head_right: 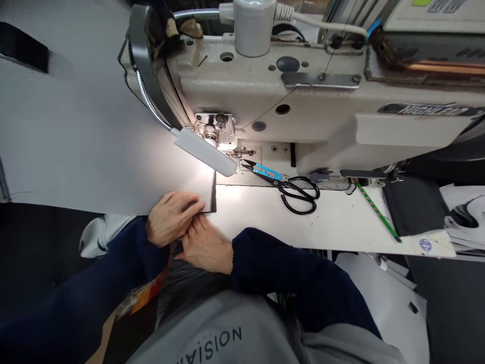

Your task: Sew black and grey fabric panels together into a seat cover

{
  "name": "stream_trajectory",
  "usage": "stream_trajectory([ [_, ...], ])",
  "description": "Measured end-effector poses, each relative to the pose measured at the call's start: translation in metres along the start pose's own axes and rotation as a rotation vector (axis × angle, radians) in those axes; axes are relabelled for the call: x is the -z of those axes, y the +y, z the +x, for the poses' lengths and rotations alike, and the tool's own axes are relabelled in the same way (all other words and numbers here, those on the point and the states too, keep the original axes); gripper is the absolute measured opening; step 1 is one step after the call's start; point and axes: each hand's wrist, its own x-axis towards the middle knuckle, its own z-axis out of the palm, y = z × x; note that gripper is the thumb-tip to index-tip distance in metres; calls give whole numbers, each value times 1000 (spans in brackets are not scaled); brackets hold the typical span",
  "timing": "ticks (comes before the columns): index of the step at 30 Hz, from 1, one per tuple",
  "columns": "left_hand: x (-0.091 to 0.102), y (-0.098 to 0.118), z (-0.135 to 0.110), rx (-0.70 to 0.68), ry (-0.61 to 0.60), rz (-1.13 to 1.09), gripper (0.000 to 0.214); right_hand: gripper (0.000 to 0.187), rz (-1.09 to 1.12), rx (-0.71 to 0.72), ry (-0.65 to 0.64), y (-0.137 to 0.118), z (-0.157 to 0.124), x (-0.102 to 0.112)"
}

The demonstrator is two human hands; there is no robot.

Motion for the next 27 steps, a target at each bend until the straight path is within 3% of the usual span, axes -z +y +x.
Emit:
stream_trajectory([
  [3,-8,0,5,-9,-4,1,31,58,-13,22,18,-1,7,-3],
  [6,-9,2,9,7,-84,-23,34,46,-3,51,3,-2,11,0],
  [12,-4,3,16,100,-195,-47,35,54,35,29,-7,0,13,1],
  [20,0,-11,33,93,-249,-40,32,46,-5,22,11,14,26,3],
  [27,-3,-30,48,43,-181,25,30,46,-61,18,-5,32,41,2],
])
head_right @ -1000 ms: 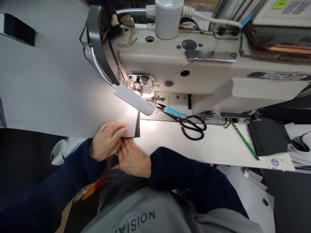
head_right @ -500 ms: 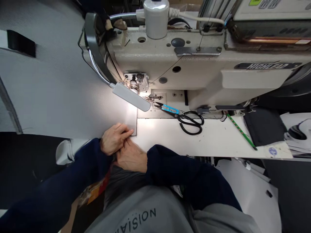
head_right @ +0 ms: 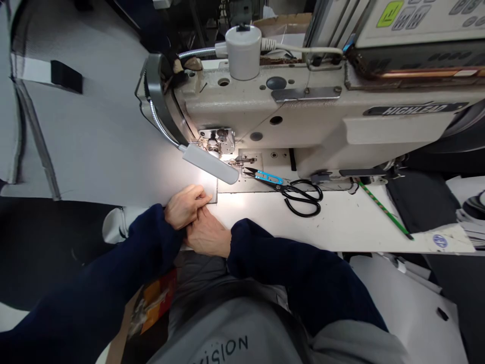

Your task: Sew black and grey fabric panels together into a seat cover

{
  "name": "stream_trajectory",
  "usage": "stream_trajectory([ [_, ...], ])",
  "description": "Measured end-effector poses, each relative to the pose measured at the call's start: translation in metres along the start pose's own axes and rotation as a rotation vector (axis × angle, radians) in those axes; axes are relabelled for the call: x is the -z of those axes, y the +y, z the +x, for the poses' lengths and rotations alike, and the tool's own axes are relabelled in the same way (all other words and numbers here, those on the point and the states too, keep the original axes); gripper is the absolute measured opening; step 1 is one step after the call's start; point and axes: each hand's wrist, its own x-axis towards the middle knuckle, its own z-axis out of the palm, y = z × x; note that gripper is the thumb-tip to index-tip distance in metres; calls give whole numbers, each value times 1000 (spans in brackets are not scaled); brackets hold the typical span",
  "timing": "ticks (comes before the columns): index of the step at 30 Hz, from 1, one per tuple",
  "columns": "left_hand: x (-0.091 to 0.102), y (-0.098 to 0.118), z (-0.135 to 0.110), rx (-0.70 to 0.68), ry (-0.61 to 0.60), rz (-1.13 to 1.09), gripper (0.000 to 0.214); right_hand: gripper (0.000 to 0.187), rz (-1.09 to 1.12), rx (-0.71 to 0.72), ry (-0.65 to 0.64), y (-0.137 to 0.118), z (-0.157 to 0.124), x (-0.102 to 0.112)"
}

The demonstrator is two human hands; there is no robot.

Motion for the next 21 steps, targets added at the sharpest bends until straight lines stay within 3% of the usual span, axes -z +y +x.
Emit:
stream_trajectory([
  [11,-12,-34,25,-121,104,-105,27,43,-99,-30,-26,25,19,-7],
  [21,-6,-51,60,-65,146,-36,23,41,19,-83,-24,56,43,-15],
])
